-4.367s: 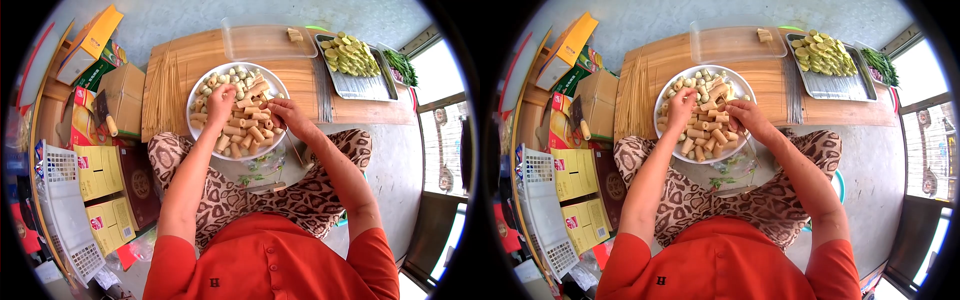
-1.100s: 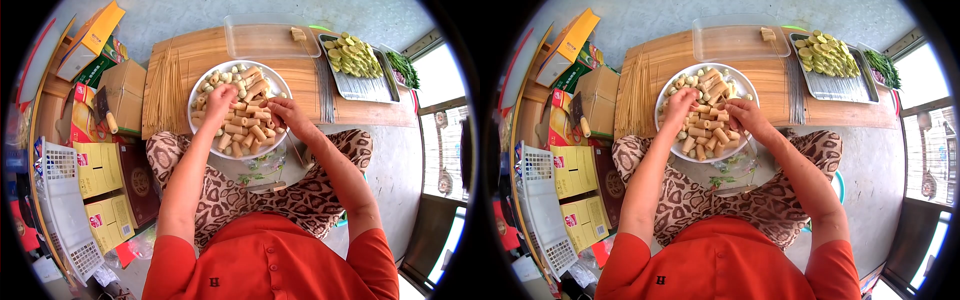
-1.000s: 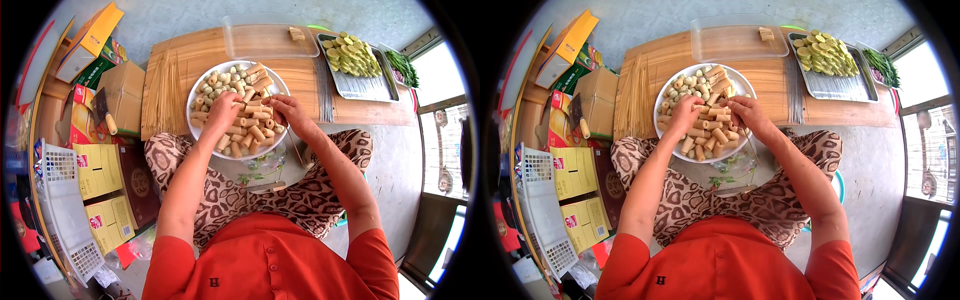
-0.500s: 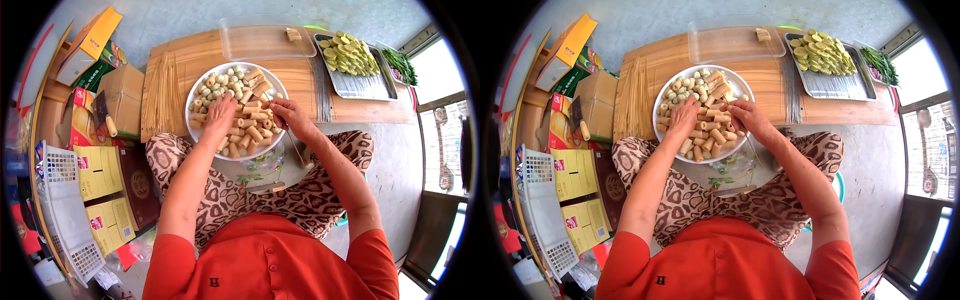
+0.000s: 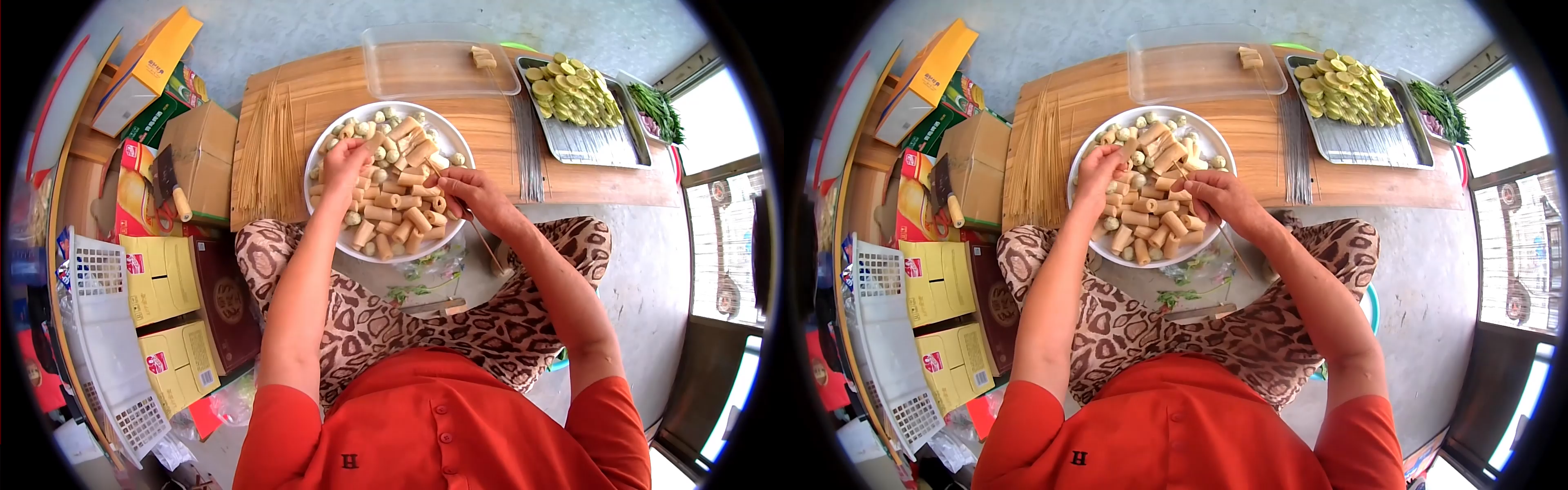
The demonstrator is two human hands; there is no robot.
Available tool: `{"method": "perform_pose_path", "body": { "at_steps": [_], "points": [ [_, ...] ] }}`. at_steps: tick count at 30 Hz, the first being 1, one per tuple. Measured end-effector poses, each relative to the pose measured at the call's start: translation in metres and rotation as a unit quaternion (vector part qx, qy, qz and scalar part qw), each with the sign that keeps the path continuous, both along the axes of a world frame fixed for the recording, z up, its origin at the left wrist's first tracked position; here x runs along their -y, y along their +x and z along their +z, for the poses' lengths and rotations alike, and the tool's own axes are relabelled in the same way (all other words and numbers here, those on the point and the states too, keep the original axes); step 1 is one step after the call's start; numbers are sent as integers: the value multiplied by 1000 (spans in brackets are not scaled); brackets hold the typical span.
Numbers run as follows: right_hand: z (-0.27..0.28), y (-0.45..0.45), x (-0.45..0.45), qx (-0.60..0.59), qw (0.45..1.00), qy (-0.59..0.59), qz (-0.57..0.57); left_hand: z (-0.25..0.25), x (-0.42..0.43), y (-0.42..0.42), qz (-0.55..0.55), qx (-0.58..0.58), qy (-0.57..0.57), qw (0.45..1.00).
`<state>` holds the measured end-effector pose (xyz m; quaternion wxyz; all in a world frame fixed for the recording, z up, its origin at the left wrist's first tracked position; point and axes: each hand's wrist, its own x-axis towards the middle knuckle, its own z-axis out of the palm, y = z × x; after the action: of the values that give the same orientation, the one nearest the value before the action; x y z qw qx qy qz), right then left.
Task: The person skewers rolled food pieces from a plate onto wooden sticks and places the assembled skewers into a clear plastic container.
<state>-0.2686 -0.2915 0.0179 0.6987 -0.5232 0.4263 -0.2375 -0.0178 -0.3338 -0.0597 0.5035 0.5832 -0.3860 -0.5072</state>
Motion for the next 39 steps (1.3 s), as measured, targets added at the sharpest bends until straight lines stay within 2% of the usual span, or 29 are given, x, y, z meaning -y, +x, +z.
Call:
{"method": "perform_pose_path", "body": {
  "at_steps": [1,3,7,21,39],
  "points": [
    [1,0,0,0,1000,0,0,-1,1,3,0,0,0,1000],
    [2,1,-1,-20,999,-6,40,-2,2,8,27,-221,33,974],
    [-5,5,-2,-23,998,10,53,-4,3,10,41,-281,38,958],
    [-5,6,-2,-44,995,5,86,-1,1,5,51,-307,54,949],
    [-8,6,-2,-32,997,3,77,-4,1,2,47,-310,41,949]
  ]
}}
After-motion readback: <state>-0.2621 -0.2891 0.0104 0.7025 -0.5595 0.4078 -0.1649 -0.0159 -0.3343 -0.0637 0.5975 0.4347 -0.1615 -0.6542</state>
